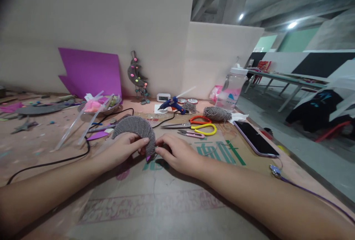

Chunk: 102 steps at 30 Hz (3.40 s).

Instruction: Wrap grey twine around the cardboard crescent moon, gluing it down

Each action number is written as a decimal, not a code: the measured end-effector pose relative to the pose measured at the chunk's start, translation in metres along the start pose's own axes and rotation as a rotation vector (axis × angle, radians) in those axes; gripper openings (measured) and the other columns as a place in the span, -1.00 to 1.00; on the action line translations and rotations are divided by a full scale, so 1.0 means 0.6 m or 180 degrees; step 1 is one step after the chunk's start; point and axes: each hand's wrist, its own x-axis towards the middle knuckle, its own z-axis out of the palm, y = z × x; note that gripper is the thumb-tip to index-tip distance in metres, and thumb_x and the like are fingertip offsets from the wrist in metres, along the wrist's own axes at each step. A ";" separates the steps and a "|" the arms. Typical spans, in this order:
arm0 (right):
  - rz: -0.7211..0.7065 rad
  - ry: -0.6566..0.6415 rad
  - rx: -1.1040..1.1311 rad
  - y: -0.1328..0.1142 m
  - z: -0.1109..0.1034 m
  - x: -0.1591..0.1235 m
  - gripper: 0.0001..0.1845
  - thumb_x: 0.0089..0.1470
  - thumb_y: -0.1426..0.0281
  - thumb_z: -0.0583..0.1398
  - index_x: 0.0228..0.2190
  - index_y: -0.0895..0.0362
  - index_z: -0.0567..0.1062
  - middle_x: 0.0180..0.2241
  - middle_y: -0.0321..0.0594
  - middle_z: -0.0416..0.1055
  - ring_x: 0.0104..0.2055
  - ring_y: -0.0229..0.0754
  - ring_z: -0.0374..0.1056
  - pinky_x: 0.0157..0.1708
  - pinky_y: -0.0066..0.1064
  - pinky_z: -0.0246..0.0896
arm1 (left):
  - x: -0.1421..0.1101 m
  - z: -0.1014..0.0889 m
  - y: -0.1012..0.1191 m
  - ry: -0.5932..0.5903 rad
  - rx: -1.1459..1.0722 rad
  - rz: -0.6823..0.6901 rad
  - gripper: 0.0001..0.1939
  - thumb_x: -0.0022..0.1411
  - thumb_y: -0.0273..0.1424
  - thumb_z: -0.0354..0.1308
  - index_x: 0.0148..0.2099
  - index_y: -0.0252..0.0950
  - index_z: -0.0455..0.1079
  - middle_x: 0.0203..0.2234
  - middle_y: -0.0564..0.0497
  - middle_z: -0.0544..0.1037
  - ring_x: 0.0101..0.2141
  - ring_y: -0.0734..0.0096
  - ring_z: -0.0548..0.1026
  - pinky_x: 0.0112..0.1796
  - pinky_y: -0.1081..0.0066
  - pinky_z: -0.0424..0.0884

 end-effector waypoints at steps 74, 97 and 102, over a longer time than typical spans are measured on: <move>0.0327 0.0914 -0.0604 0.035 -0.060 0.021 -0.85 0.18 0.35 0.13 -0.26 0.14 0.46 -0.30 -0.19 0.48 -0.28 -0.18 0.37 -0.30 -0.39 0.21 | 0.002 0.000 -0.009 0.0156 -0.0105 0.0099 -0.51 0.20 0.01 0.06 -0.50 -0.30 0.41 -0.62 0.06 0.46 -0.70 0.53 0.32 -0.70 0.52 0.14; -0.0223 0.0359 -0.1526 -0.006 -0.043 -0.011 -0.72 0.29 0.35 0.01 -0.17 0.10 0.50 -0.28 -0.15 0.56 -0.31 -0.12 0.44 -0.34 -0.35 0.23 | 0.001 -0.005 -0.003 0.0221 0.0204 0.0356 -0.52 0.23 -0.06 0.05 -0.54 -0.30 0.45 -0.64 0.01 0.50 -0.62 0.46 0.38 -0.61 0.49 0.21; -0.0905 0.0229 -0.1457 -0.024 -0.015 -0.027 -0.71 0.27 0.39 0.02 -0.10 0.10 0.49 -0.26 -0.13 0.58 -0.28 -0.09 0.47 -0.28 -0.28 0.27 | 0.007 -0.004 -0.016 0.0327 0.0443 0.0601 -0.48 0.24 0.00 0.00 -0.54 -0.28 0.43 -0.64 0.02 0.50 -0.58 0.43 0.41 -0.54 0.46 0.22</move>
